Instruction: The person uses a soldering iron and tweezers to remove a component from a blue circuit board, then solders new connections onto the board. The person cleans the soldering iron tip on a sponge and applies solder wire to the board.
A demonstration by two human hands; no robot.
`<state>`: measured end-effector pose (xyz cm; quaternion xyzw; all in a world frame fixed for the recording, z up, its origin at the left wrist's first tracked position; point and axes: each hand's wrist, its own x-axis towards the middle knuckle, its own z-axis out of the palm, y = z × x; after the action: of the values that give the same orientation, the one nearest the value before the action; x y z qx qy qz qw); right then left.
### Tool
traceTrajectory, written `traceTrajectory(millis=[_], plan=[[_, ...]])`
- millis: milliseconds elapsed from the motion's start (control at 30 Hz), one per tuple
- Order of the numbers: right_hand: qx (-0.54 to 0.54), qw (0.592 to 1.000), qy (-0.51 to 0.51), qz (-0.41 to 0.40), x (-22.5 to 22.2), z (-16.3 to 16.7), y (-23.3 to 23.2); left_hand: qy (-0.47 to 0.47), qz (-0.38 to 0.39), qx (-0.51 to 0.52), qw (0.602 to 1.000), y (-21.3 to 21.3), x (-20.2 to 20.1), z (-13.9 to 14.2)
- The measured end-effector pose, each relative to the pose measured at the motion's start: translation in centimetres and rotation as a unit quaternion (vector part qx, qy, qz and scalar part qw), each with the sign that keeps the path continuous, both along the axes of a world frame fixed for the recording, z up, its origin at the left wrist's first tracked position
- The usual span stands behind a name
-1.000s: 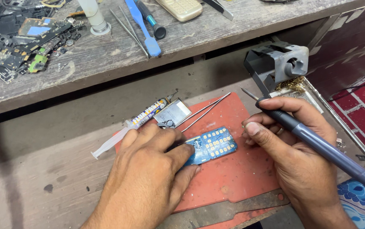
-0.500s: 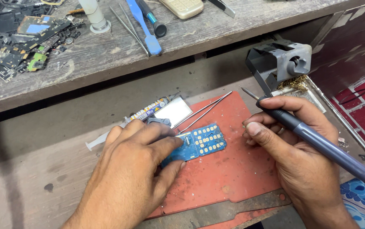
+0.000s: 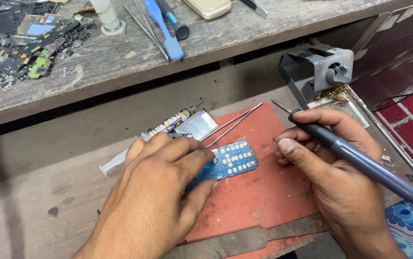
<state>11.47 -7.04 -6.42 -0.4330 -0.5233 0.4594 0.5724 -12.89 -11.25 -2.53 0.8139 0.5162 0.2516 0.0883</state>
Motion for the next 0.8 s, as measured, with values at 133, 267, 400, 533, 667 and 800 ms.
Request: traceTrajectory(millis=[133, 267, 400, 533, 667, 800], plan=[[-0.02, 1.0, -0.013, -0.009, 0.0, 0.1, 0.0, -0.013, 0.001, 0.036, 0.999, 0.4, 1.2, 1.0], [-0.027, 0.999, -0.02, -0.006, -0.1, 0.2, -0.1, -0.046, -0.033, 0.096, 0.994, 1.1, 3.1, 1.4], [-0.022, 1.0, 0.0, 0.009, 0.0, 0.1, -0.1, -0.05, -0.057, 0.133, 0.988, 1.6, 4.6, 1.2], [-0.016, 1.0, 0.006, 0.017, 0.3, -0.2, 0.1, -0.042, -0.045, 0.153, 0.986, 2.1, 5.5, 0.6], [-0.02, 0.999, 0.019, 0.032, 0.5, -0.4, 0.2, -0.05, -0.029, 0.153, 0.987, 2.2, 5.9, 0.0], [-0.026, 0.999, 0.013, 0.032, 0.6, -0.4, 0.2, -0.051, -0.036, 0.152, 0.986, 2.3, 5.8, -0.3]])
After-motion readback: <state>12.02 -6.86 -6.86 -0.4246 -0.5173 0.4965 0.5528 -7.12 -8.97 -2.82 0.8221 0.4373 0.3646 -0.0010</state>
